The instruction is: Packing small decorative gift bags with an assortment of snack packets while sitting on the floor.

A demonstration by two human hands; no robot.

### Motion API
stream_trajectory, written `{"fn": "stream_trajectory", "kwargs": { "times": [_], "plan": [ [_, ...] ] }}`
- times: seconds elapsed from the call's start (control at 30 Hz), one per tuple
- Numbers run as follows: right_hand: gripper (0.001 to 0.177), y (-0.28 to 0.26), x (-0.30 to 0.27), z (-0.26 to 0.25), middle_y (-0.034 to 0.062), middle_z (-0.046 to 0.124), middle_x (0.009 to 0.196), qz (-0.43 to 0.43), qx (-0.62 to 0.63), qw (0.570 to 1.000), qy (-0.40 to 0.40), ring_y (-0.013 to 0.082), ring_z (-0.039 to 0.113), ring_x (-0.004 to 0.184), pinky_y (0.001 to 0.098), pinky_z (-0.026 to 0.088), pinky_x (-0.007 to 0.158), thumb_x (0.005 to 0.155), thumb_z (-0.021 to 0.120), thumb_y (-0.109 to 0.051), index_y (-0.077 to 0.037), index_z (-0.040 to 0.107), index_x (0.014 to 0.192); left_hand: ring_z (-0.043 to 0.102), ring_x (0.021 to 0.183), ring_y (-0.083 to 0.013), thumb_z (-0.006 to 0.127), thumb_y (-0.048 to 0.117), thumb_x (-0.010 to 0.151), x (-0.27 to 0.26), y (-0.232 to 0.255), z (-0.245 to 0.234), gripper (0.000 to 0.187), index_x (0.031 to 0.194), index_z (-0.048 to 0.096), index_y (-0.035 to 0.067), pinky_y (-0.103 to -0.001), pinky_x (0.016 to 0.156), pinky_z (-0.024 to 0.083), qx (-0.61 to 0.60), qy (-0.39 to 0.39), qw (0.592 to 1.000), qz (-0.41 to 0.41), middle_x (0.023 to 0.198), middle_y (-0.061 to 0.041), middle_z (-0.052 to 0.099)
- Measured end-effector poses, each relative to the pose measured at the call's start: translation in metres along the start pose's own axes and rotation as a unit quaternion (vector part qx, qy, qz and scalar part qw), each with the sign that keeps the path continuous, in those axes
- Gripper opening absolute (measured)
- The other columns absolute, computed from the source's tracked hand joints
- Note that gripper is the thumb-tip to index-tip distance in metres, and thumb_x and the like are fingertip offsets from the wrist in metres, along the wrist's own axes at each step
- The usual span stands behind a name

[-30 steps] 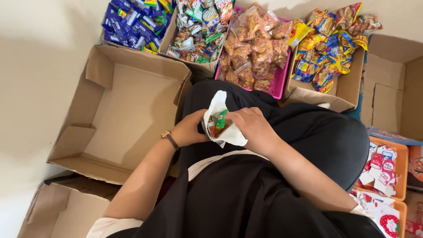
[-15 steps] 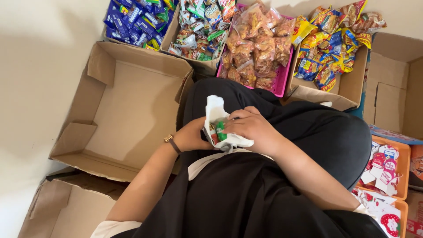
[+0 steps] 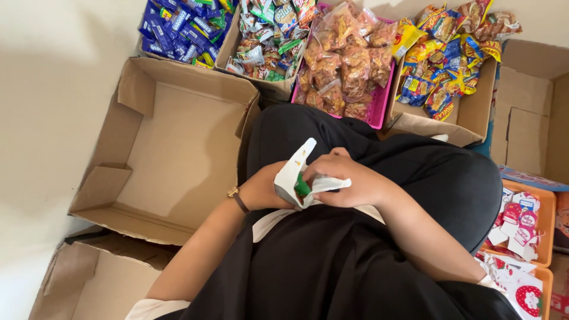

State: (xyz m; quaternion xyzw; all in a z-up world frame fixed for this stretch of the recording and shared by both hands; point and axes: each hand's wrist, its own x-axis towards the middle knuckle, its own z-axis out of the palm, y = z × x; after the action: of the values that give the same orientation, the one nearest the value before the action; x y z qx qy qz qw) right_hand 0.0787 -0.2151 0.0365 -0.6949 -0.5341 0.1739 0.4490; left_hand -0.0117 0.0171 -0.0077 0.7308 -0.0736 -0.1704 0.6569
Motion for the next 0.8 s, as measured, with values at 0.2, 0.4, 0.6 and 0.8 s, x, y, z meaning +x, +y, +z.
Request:
{"fn": "stream_trajectory", "kwargs": {
  "times": [0.2,0.4,0.6,0.8],
  "plan": [
    [0.042,-0.021,0.007,0.005,0.0095,0.071,0.088,0.040,-0.117,0.991,-0.057,0.0328,0.068,0.098,0.0482,0.028,0.090,0.083,0.078,-0.045,-0.009,0.065,0.102,0.068,0.108,-0.0343,0.102,0.028,0.051,0.003,0.002,0.003,0.075,0.113,0.067,0.004,-0.046,0.093,0.054,0.053,0.030,0.996,0.063,0.104,-0.017,0.072],
    [0.030,-0.014,0.001,0.009,0.0039,0.073,0.095,0.011,-0.023,0.997,-0.076,0.0291,0.067,0.107,0.0425,0.029,0.091,0.087,0.076,-0.040,-0.015,0.069,0.100,0.065,0.116,-0.0362,0.105,0.031,0.049,-0.006,-0.003,0.006,0.087,0.120,0.066,-0.001,-0.050,0.101,0.050,0.003,0.030,0.996,0.080,0.113,-0.020,0.072],
    [0.028,-0.032,0.008,-0.012,0.0180,0.070,0.089,0.057,0.044,0.997,0.011,0.0416,0.069,0.090,0.0444,0.049,0.081,0.083,0.081,-0.015,-0.009,0.071,0.109,0.068,0.106,-0.0297,0.103,0.019,0.053,-0.012,-0.002,0.008,0.069,0.111,0.072,0.001,-0.047,0.097,0.052,-0.047,0.035,0.993,0.102,0.104,-0.016,0.075],
    [0.009,-0.013,-0.019,-0.036,0.0056,0.076,0.082,0.089,0.169,0.977,0.090,0.0173,0.074,0.080,0.0359,0.058,0.074,0.089,0.078,-0.010,-0.006,0.077,0.097,0.067,0.105,-0.0232,0.100,0.017,0.060,-0.004,-0.021,0.011,0.056,0.108,0.073,0.007,-0.045,0.096,0.051,-0.068,0.042,0.989,0.127,0.104,-0.011,0.075]
  ]
}}
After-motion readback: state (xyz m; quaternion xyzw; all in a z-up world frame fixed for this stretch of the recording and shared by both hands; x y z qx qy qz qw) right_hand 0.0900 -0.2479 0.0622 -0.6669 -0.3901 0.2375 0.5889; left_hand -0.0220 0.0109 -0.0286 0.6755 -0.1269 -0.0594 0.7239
